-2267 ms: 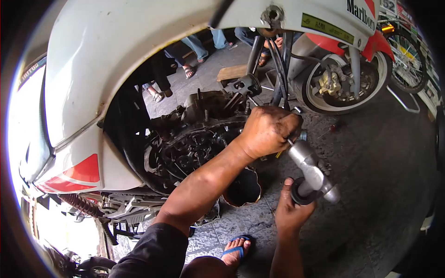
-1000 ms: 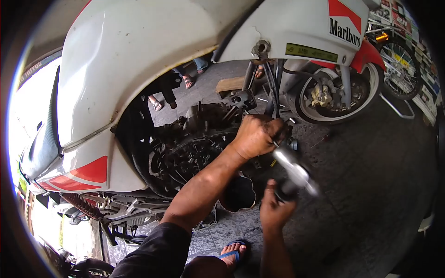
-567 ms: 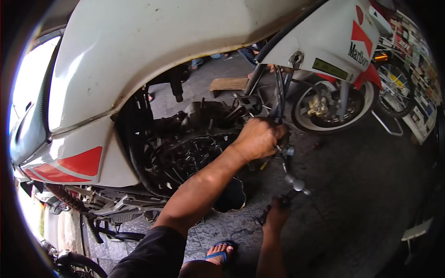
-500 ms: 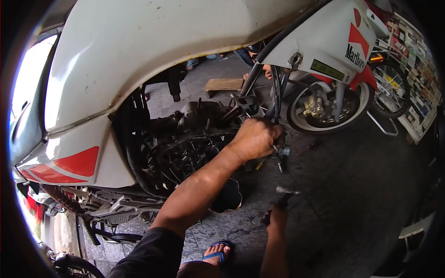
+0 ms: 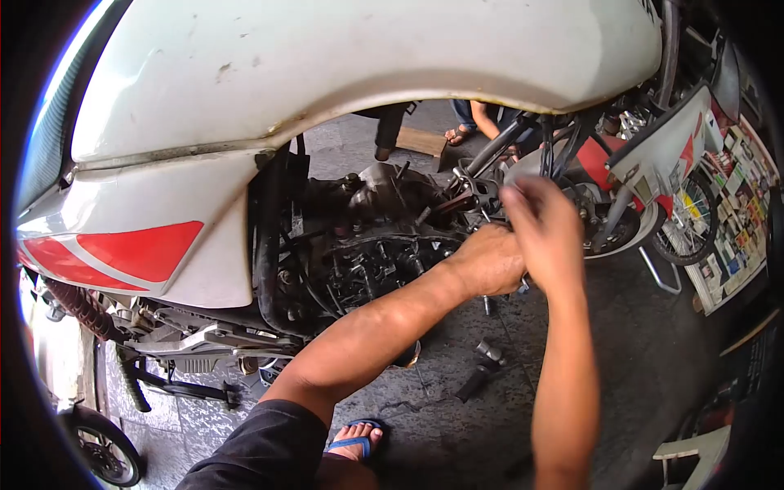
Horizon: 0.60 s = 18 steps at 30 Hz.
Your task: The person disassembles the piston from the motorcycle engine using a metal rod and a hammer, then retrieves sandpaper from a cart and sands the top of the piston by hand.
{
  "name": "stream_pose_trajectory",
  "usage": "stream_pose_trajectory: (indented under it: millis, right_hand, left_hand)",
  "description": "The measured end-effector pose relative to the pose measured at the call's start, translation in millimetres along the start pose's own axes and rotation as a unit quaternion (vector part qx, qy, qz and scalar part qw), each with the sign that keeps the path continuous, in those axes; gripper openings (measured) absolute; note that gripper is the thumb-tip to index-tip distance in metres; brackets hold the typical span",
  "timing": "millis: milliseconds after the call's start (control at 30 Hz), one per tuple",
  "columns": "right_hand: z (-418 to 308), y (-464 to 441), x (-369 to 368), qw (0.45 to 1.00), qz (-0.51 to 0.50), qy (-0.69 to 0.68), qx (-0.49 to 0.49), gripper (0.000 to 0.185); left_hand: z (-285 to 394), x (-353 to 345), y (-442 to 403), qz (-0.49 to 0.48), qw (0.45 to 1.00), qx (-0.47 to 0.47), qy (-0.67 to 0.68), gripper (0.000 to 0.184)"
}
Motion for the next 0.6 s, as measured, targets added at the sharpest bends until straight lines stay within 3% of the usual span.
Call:
stream_pose_trajectory:
  millis: [67,100,133,200,233,267,333,400,467,533,600]
  right_hand:
    - [-1,-43,-23,0.981,-0.111,0.154,-0.046,0.052]
    - [2,-57,-33,0.962,-0.169,0.207,-0.046,0.056]
    - [10,-71,-41,0.962,-0.166,0.212,-0.045,0.056]
    - [39,-86,-58,0.954,-0.273,0.082,-0.092,0.061]
    - [54,-90,-65,0.938,-0.330,0.003,-0.107,0.065]
    - [49,-88,-65,0.937,-0.334,0.007,-0.107,0.065]
    - [46,-84,-61,0.900,-0.306,-0.037,-0.309,0.065]
    - [47,-84,-63,0.892,-0.313,-0.039,-0.323,0.061]
    - [54,-85,-64,0.918,-0.255,-0.023,-0.304,0.062]
    - [43,-85,-63,0.932,-0.212,0.024,-0.293,0.058]
    - [44,-84,-60,0.978,-0.036,0.182,-0.094,0.064]
  left_hand:
    - [3,4,0,0.067,0.997,-0.025,-0.001,0.007]
    - [5,8,1,0.038,0.999,-0.016,-0.011,0.006]
    - [4,9,-1,0.042,0.999,-0.020,-0.010,0.006]
    - [0,2,0,-0.043,0.999,0.000,-0.005,0.009]
    - [0,1,0,-0.033,0.999,-0.001,0.004,0.008]
    - [3,2,0,-0.029,1.000,0.002,0.007,0.008]
    - [12,2,-3,-0.058,0.998,-0.010,0.017,0.012]
    - [32,-13,-3,-0.040,0.991,0.058,0.112,0.012]
    - [69,-27,6,-0.146,0.970,0.101,0.163,0.021]
    - [113,-58,25,-0.193,0.958,0.059,0.201,0.022]
    - [151,-52,50,-0.248,0.956,-0.072,0.142,0.017]
Point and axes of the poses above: each hand's wrist, its own y-axis away from the middle knuckle, its own x-axis out of the back of the hand, z = x × y, the point moved 2 cm from there along -y, towards the middle knuckle, and after that the axes turned 1 degree about x, right-handed, at the moved point
